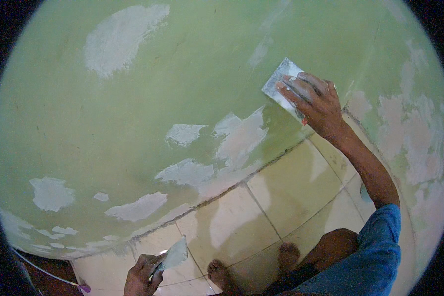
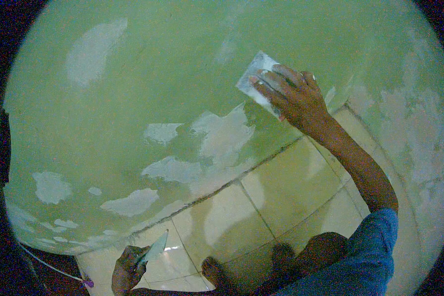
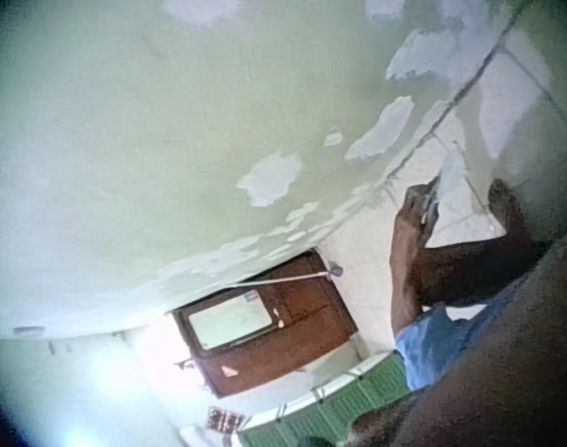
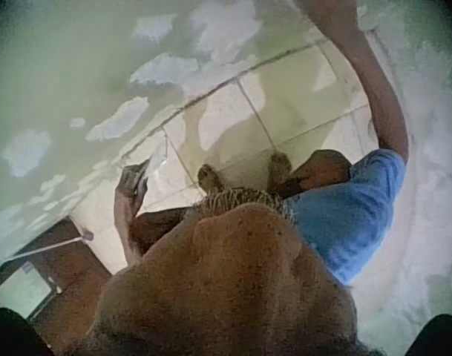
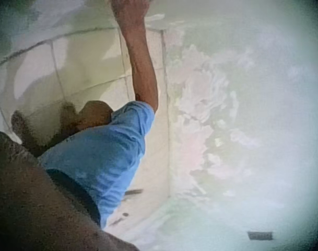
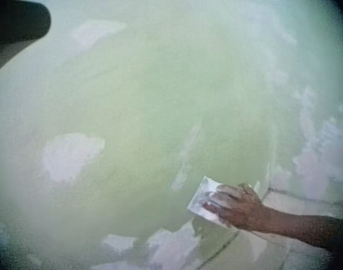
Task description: The person applies white putty to the wall using a spatula and a plastic scraper, dipping the tools into a small bucket and smoothing the material over damaged sections of the wall while squatting on the floor.
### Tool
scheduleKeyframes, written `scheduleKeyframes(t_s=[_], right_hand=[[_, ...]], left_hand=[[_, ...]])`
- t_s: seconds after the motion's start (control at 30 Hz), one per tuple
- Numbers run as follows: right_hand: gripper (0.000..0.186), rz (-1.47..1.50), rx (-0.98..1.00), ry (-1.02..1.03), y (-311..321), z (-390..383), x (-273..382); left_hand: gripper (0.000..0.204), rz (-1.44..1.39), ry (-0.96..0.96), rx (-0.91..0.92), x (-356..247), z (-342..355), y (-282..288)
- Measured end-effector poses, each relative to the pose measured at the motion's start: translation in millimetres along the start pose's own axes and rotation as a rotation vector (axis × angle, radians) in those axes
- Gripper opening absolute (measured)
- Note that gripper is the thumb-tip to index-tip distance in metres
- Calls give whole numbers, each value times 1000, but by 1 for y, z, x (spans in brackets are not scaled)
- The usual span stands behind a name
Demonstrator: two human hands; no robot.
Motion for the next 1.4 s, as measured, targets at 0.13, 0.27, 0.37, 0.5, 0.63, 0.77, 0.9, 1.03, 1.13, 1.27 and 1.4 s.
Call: scheduleKeyframes(t_s=[0.13, 0.27, 0.37, 0.5, 0.63, 0.77, 0.9, 1.03, 1.13, 1.27, 1.4], right_hand=[[80, 118, -176, 92, 1, 35, 25], [83, 88, -6, 46, -40, 5, 3], [83, 75, 251, -77, -37, -32, 4], [80, 127, -108, -35, -2, -5, 11], [79, 74, -117, 25, -2, 32, 23], [86, 123, 143, -80, -28, -10, 20], [93, 213, 10, -15, -8, -3, 34], [95, 159, -128, 67, -23, 26, 45], [94, 139, -62, 36, -52, 0, 27], [87, 83, 66, -62, -58, -32, 38], [75, 353, -13, -60, -10, 26, 53]], left_hand=[[43, 40, 63, 35, -7, 11, -6], [43, -4, -2, -4, -8, 7, -2], [43, 23, 24, -6, -8, -1, -1], [42, 46, 19, -7, -11, 6, -1], [40, -6, 93, 36, -14, 11, -8], [38, -31, 109, 42, -13, -1, -3], [39, 3, 27, -5, -15, 0, 0], [42, -24, 57, 39, -20, 8, -5], [42, 5, 84, 61, -23, 7, -4], [42, -29, 91, 39, -16, -4, -3], [41, -31, 111, 78, -18, -1, -5]])
Point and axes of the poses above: each hand's wrist, its own z-axis towards the middle knuckle, its own y-axis out of the back of the hand, x = y × z, the point moved 4 cm from there along z, towards the middle knuckle, and after that the axes turned 11 degrees about z, right-handed, at the moved point
